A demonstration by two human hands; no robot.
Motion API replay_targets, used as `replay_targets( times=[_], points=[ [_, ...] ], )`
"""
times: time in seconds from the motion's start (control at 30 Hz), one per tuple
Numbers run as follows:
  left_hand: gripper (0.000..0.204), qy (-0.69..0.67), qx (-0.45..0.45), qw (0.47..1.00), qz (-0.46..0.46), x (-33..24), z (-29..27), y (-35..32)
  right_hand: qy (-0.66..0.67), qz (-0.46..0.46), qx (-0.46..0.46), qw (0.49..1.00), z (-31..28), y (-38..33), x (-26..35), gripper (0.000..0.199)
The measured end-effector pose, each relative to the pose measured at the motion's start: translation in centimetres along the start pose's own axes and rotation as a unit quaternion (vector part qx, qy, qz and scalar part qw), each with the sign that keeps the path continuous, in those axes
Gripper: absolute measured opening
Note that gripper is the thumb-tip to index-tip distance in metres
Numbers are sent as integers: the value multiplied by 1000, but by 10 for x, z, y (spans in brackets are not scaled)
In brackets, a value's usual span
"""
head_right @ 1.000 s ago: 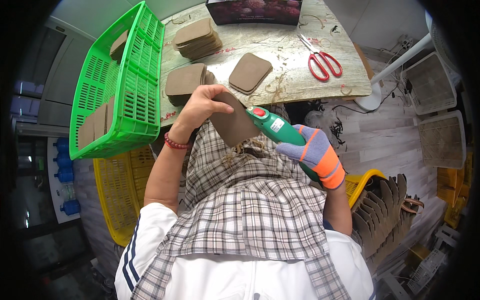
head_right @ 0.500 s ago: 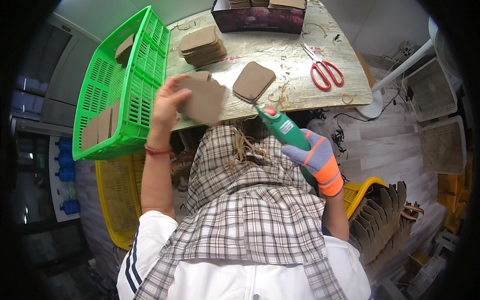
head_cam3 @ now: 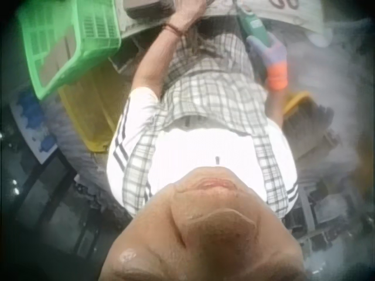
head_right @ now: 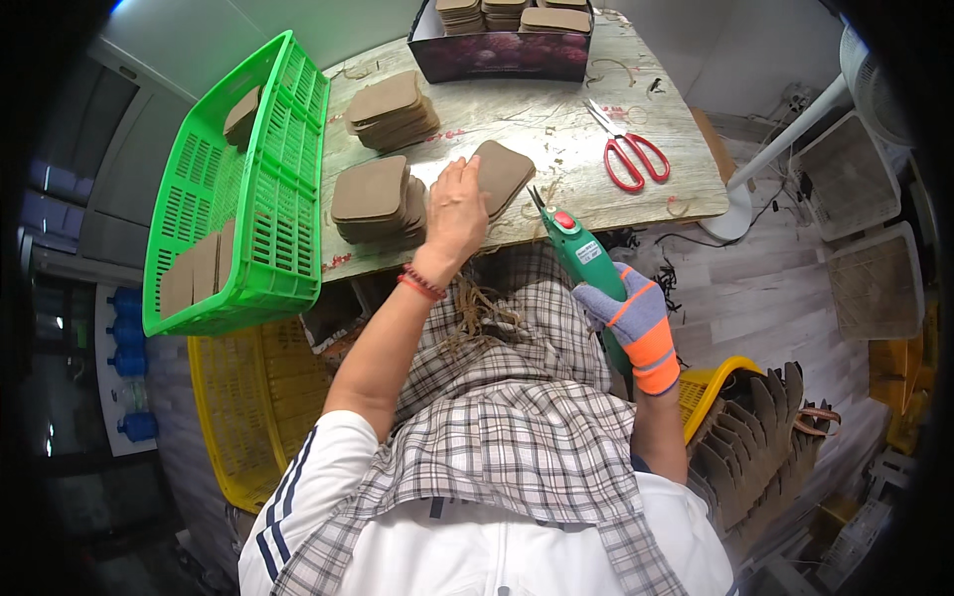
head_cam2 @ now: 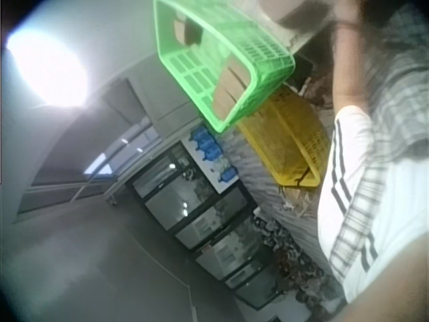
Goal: The person uses a rotary tool to smooth the edges of rectangular cardboard pieces. They pick up each piece from a stack, run the tool along the edges, and place the finished piece into a green basket.
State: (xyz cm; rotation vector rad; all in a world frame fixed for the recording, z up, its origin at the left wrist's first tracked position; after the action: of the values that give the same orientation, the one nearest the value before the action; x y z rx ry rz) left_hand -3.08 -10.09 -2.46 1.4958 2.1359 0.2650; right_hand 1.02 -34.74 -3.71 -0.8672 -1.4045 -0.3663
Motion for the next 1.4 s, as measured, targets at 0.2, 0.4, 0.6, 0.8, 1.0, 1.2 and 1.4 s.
replay_targets(
  times=[0.2,0.4,0.6,0.8,1.0,1.2,1.4],
  points=[
    [67,-17,36,992,-122,18,29,-2,-23,3,-23,999,-10,0,-10,31],
    [53,-222,-37,956,-190,33,26,-5,-9,4,-38,999,-10,5,-16,25],
    [23,-770,-61,556,-308,22,52,-14,-22,9,-57,998,-10,5,-16,25],
    [36,-880,-105,363,-287,-7,39,-9,-39,-31,-74,996,0,0,1,32],
    [40,-913,-120,271,-282,-16,53,-9,-25,-44,-62,997,7,0,5,31],
    [41,-909,-91,275,-300,-29,65,-23,22,-37,-67,997,7,-3,15,29],
    [37,-890,-29,335,-308,-46,70,-47,30,-45,-82,995,-4,2,15,30]
  ],
)
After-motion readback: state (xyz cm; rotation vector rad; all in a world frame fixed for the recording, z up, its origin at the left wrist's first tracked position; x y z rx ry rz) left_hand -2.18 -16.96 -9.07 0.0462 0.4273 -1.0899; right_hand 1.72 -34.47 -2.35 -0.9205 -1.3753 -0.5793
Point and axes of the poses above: each hand's wrist, its own y-axis towards the middle knuckle, its own z-axis out of the palm, x = y × z, the point moved 9 cm from there along y, towards the middle knuckle, and after that the axes turned 4 degrees about x, right-handed, at the moved point
